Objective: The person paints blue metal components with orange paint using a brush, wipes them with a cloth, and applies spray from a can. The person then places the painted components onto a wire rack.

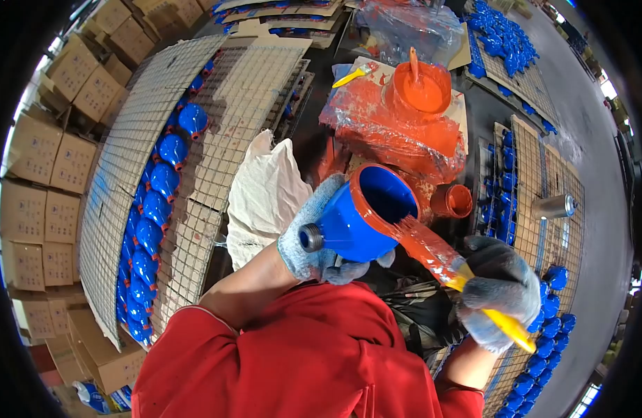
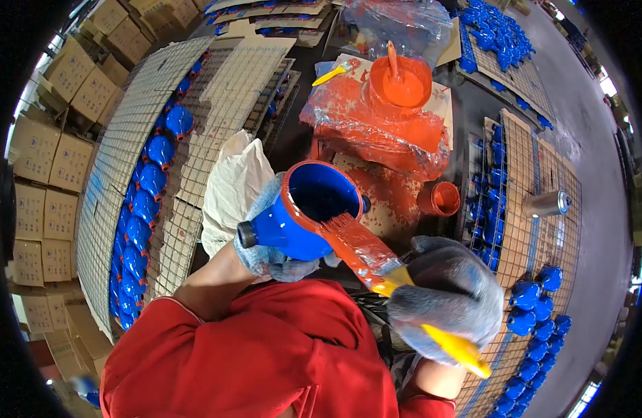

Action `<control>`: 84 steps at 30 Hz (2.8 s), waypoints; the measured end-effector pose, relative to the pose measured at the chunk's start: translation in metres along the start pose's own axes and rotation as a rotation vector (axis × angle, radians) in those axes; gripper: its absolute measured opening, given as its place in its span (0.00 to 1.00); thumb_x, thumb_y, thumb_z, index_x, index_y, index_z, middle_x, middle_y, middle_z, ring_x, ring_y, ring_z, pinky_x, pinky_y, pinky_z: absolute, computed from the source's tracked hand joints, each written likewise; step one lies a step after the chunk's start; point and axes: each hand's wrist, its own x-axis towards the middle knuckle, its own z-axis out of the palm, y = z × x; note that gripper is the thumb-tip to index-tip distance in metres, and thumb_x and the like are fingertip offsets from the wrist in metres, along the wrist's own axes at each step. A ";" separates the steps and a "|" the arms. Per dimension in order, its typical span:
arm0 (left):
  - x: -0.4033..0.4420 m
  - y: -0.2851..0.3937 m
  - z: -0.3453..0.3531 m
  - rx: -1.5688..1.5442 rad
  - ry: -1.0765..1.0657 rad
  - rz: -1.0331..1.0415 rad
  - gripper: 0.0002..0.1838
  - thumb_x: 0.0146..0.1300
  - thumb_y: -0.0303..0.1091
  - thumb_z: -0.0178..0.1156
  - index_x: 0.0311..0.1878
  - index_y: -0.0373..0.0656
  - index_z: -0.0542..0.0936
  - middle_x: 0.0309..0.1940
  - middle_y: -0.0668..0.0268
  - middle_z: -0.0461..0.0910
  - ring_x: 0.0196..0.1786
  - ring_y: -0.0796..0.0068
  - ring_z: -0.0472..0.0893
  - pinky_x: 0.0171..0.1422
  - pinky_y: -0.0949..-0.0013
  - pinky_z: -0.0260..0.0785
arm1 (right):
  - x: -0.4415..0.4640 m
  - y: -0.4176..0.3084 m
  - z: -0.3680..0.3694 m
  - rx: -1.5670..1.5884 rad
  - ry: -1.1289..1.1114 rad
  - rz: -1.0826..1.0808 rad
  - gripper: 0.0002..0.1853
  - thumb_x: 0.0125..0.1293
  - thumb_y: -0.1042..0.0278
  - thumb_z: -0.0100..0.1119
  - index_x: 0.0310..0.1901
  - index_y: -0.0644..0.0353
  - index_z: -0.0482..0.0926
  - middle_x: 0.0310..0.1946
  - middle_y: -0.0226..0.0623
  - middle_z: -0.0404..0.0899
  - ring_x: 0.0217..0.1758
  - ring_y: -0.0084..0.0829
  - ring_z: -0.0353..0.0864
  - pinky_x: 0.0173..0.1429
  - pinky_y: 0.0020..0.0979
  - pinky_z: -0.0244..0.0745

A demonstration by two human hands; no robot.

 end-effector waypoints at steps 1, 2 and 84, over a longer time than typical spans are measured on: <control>0.001 0.000 -0.002 -0.035 -0.065 -0.062 0.38 0.64 0.70 0.35 0.63 0.48 0.68 0.43 0.41 0.78 0.16 0.58 0.76 0.10 0.70 0.60 | -0.002 0.004 -0.001 0.092 0.022 0.027 0.09 0.49 0.69 0.69 0.27 0.57 0.77 0.23 0.38 0.73 0.28 0.40 0.78 0.46 0.51 0.78; 0.000 0.002 0.008 -0.188 -0.205 -0.109 0.38 0.65 0.69 0.36 0.64 0.47 0.66 0.43 0.37 0.77 0.15 0.58 0.75 0.08 0.71 0.59 | -0.002 0.007 0.002 0.157 0.130 0.084 0.09 0.38 0.74 0.71 0.24 0.56 0.82 0.23 0.37 0.76 0.27 0.37 0.79 0.45 0.43 0.79; 0.015 0.002 0.009 -0.047 0.065 0.046 0.26 0.65 0.51 0.55 0.59 0.41 0.72 0.44 0.55 0.81 0.39 0.62 0.84 0.27 0.66 0.79 | -0.040 0.109 0.021 0.430 0.528 0.670 0.16 0.58 0.73 0.62 0.47 0.70 0.74 0.41 0.42 0.77 0.40 0.34 0.80 0.49 0.32 0.76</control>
